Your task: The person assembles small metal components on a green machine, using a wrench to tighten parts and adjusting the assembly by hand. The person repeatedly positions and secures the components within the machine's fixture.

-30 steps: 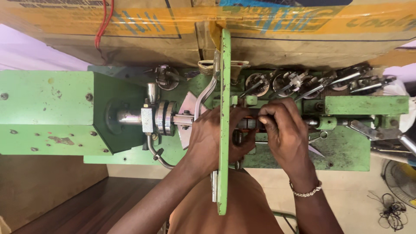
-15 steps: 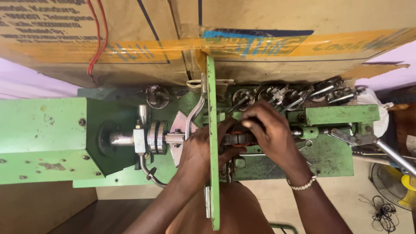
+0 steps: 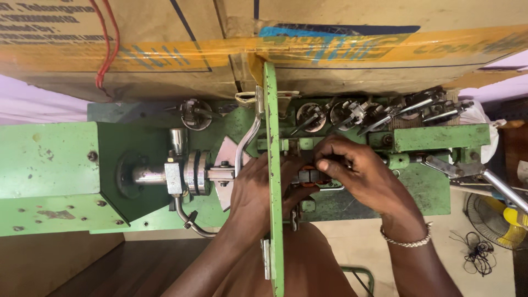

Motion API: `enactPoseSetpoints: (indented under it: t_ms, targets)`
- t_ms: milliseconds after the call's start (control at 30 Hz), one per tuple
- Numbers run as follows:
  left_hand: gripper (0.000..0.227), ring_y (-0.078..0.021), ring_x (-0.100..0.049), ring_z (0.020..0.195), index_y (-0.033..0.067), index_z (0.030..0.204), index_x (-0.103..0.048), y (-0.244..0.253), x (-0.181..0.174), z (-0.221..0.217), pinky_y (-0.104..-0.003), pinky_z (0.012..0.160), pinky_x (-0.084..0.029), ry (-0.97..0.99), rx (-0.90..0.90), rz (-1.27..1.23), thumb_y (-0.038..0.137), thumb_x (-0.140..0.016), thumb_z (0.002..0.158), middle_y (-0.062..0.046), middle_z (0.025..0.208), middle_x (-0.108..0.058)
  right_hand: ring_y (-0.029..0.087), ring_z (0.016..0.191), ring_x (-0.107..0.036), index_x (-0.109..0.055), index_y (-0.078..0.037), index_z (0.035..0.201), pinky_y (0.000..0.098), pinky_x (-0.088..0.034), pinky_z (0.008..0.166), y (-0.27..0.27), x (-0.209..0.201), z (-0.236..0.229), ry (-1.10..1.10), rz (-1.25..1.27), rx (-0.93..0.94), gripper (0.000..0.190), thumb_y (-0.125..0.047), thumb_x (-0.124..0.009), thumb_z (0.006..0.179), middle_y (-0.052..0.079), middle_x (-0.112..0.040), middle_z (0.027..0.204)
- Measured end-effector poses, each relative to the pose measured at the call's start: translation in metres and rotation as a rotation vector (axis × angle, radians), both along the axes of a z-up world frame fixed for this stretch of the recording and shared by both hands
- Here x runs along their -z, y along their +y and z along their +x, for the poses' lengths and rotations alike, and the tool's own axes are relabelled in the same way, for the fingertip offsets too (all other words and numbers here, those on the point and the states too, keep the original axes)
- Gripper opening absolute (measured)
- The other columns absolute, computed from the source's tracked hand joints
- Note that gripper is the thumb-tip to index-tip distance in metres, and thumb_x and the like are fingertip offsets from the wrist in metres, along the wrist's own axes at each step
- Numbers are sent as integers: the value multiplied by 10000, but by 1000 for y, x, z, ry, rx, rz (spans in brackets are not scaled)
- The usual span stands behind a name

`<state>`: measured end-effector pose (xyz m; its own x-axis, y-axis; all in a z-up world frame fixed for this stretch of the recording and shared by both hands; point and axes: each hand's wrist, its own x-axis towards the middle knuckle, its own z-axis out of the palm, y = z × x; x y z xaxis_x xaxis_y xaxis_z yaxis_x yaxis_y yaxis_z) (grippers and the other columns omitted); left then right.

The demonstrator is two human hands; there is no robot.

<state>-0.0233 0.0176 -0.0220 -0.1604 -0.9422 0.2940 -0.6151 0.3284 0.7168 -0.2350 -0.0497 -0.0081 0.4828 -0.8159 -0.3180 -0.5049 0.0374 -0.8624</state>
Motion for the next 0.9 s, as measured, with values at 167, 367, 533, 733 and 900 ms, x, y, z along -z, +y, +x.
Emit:
enactPoseSetpoints:
  t_ms: [167, 367, 533, 733, 900]
  targets:
    - [432, -306, -694, 1074, 83, 1158, -699, -1, -3, 3, -458, 930, -537, 19, 53, 47, 326, -834, 827, -115, 1156, -735, 227, 823, -619, -611, -18, 982, 395, -495, 760, 1, -18, 7, 186, -119, -94, 141, -157, -634, 966, 96, -632, 880]
    - [426, -308, -693, 1081, 82, 1165, -698, -2, -6, 3, -459, 933, -536, 21, 52, 34, 293, -825, 817, -118, 1163, -734, 253, 878, -622, -563, 2, 994, 401, -506, 807, 13, -21, 12, 133, -244, -34, 112, -98, -609, 977, 130, -604, 952]
    - [415, -275, -713, 1052, 103, 1181, -701, -1, -6, 2, -436, 909, -552, 29, 31, 26, 297, -826, 835, -85, 1148, -744, 244, 975, -679, -614, -14, 980, 368, -530, 814, 23, -19, 15, 133, -432, 71, 110, -40, -677, 893, 125, -648, 1049]
    - [414, -276, -705, 970, 106, 1192, -703, -3, -5, 3, -421, 832, -543, 16, 48, 0, 271, -832, 835, -62, 1035, -733, 247, 924, -660, -608, 8, 998, 406, -515, 838, 9, -15, 15, 94, -342, 28, 104, -32, -663, 919, 112, -646, 976]
    - [439, -274, -695, 854, 123, 1174, -702, -2, -3, -1, -414, 754, -550, -49, 0, 0, 289, -850, 796, -51, 960, -725, 249, 879, -634, -602, -1, 972, 420, -491, 788, -2, -17, 16, 93, -289, -43, 110, -60, -682, 926, 107, -626, 939]
